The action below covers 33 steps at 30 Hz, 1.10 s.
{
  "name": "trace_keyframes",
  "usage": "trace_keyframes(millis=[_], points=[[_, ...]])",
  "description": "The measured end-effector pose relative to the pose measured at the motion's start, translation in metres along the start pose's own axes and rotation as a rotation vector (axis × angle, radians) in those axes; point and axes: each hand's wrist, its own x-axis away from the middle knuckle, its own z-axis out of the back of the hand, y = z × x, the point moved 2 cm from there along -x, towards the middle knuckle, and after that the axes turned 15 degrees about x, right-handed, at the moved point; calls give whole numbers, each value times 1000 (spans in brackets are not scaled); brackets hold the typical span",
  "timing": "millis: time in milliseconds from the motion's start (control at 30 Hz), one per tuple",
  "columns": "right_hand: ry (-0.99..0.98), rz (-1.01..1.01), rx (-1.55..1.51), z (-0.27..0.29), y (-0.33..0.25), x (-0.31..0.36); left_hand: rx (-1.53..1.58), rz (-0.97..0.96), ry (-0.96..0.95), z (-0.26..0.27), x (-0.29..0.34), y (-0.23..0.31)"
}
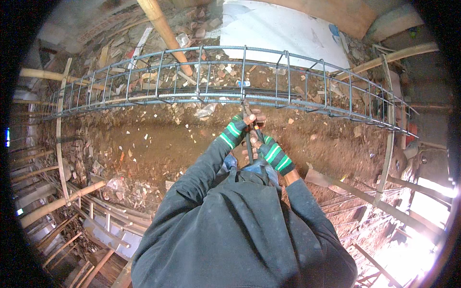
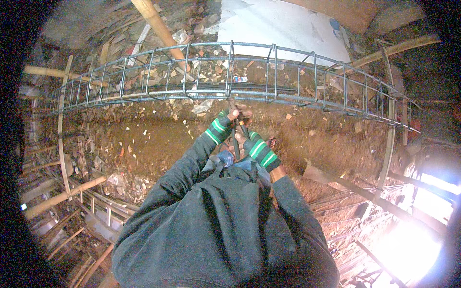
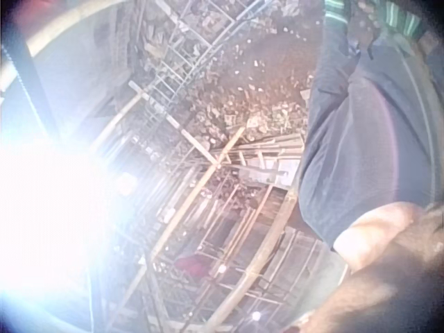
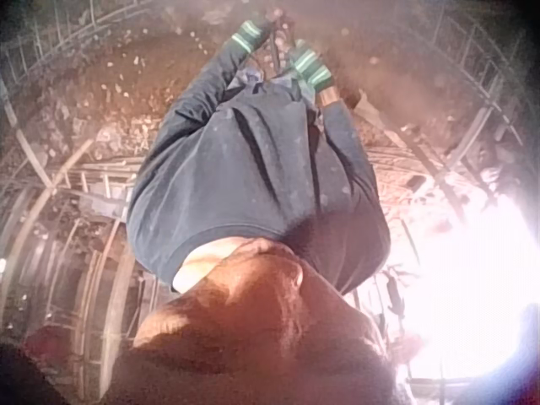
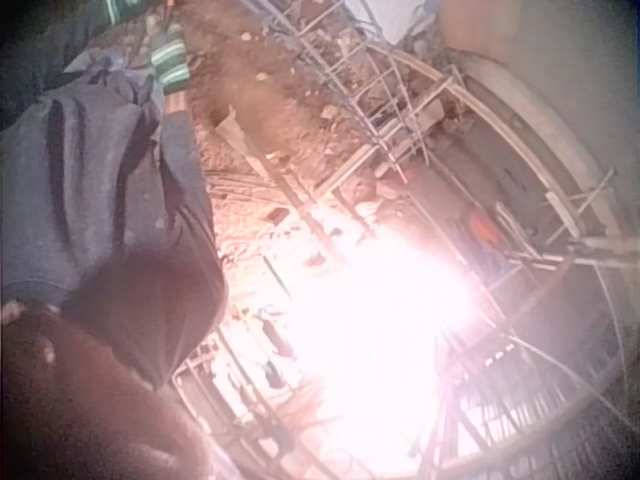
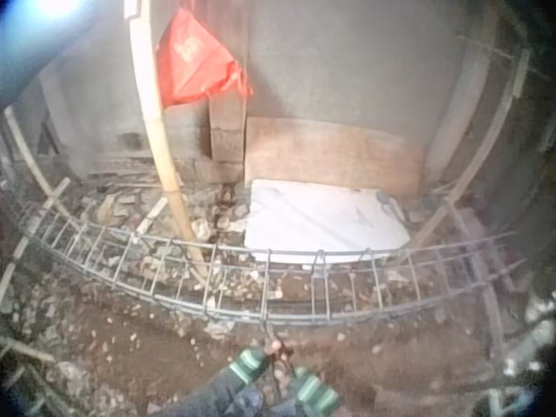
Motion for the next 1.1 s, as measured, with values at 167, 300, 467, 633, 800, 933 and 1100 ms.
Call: trace_keyframes(millis=[167,300,467,633,800,933,1100], points=[[-61,-43,97,7,17,-11,-28,1,-26,-7,0,3],[-162,-53,-178,7,-9,7,-23,0,13,-15,4,8],[-160,-46,-180,1,-26,12,189,65,-101,-14,1,3],[-155,-106,-209,5,-19,7,306,248,-300,-8,-7,-11],[-418,-100,-692,9,-30,22,505,304,-155,-23,-11,-15],[-434,53,-413,7,-41,23,250,322,344,-39,-7,-11],[62,13,618,12,-37,31,190,152,600,-46,-18,-20]])
